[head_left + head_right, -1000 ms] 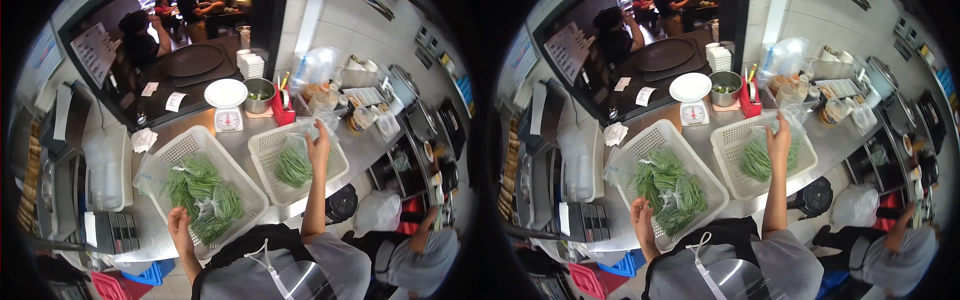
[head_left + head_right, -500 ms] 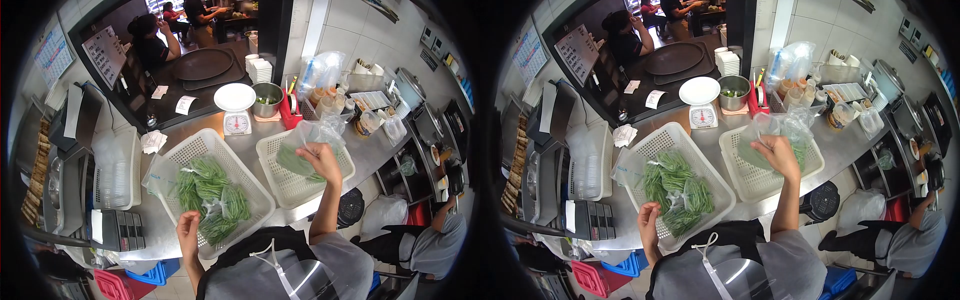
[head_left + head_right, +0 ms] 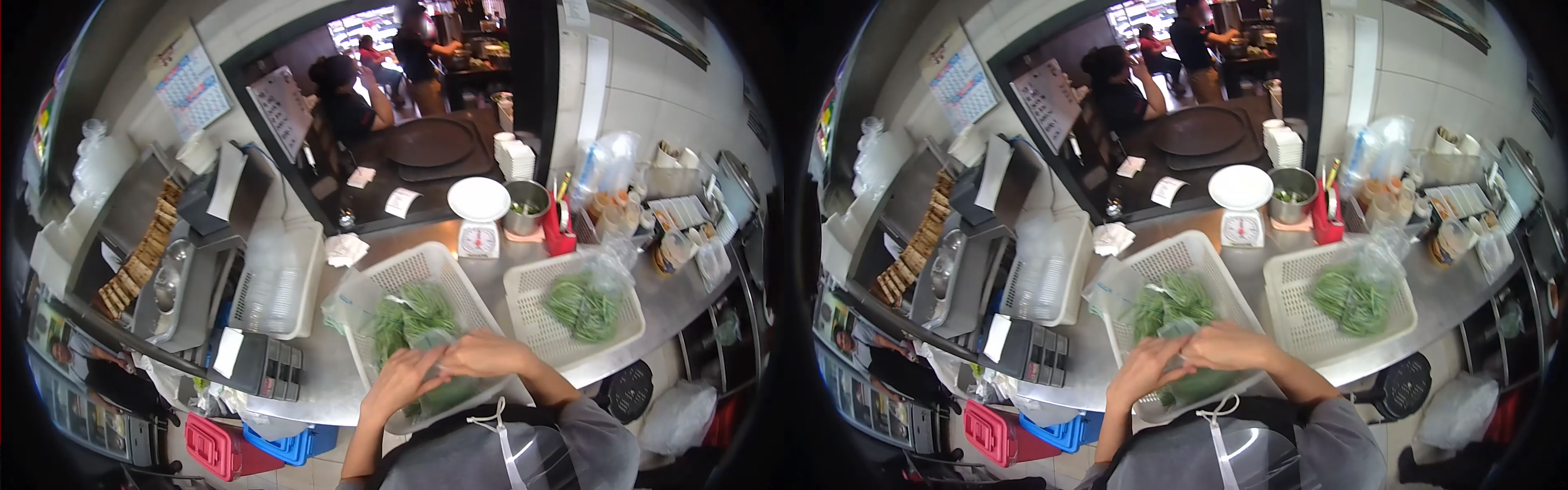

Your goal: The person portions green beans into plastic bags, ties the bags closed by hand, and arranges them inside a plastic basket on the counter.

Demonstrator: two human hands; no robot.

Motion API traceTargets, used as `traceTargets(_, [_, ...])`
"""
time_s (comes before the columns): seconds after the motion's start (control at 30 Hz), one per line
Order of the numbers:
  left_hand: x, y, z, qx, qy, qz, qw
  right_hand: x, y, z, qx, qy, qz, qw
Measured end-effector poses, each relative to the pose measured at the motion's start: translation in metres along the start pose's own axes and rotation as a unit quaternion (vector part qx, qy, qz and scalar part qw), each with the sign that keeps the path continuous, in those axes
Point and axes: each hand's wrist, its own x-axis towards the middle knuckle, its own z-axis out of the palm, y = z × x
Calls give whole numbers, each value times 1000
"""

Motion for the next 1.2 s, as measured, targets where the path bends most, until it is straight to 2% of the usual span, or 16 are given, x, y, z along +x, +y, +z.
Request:
traceTargets(0.03, [-8, -7, 1, 9, -54, -15, 998, 0, 3, -3, -9, -6, -6, 1000])
traceTargets(0.13, [-27, -12, -5, 21, -72, -12, 997, -11, 1, -23, 28, -33, 20, 999])
traceTargets(0.17, [-30, -8, -6, 18, -56, 15, 998, -15, -1, -30, 36, -45, 23, 998])
traceTargets(0.27, [-30, 5, -2, 11, -22, 78, 997, -11, -3, -37, 54, 66, -113, 990])
traceTargets(0.37, [-31, 12, 9, 7, -12, 72, 997, 6, -5, -20, 101, -80, -120, 984])
traceTargets(0.47, [-35, 13, 5, -4, 9, 41, 999, 21, -5, -5, 46, -208, -29, 977])
traceTargets(0.53, [-43, 5, 10, -39, 33, 37, 998, 23, 0, 21, 88, -229, -84, 966])
traceTargets(0.6, [-44, 5, 10, -64, 41, 53, 996, 21, 4, 49, 64, -150, -150, 975])
traceTargets(0.7, [-45, 11, 16, -115, 39, 72, 990, 18, -19, 34, 44, -264, -58, 962])
traceTargets(0.8, [-46, 14, 31, -168, 65, 76, 981, 14, 3, 77, 64, -178, -113, 975])
traceTargets(0.9, [-43, 17, 37, -207, 84, 83, 971, 8, 2, 76, 16, -160, -150, 975])
traceTargets(1.0, [-41, 14, 46, -228, 87, 92, 965, 8, -4, 64, 61, -211, -52, 974])
traceTargets(1.03, [-39, 14, 46, -231, 105, 104, 962, 10, -2, 60, 27, -243, -67, 967])
traceTargets(1.13, [-36, 10, 43, -226, 157, 115, 954, 7, 11, 64, 64, -102, -120, 985])
traceTargets(1.2, [-36, 5, 42, -227, 183, 109, 950, 15, 11, 55, 33, -112, -117, 986])
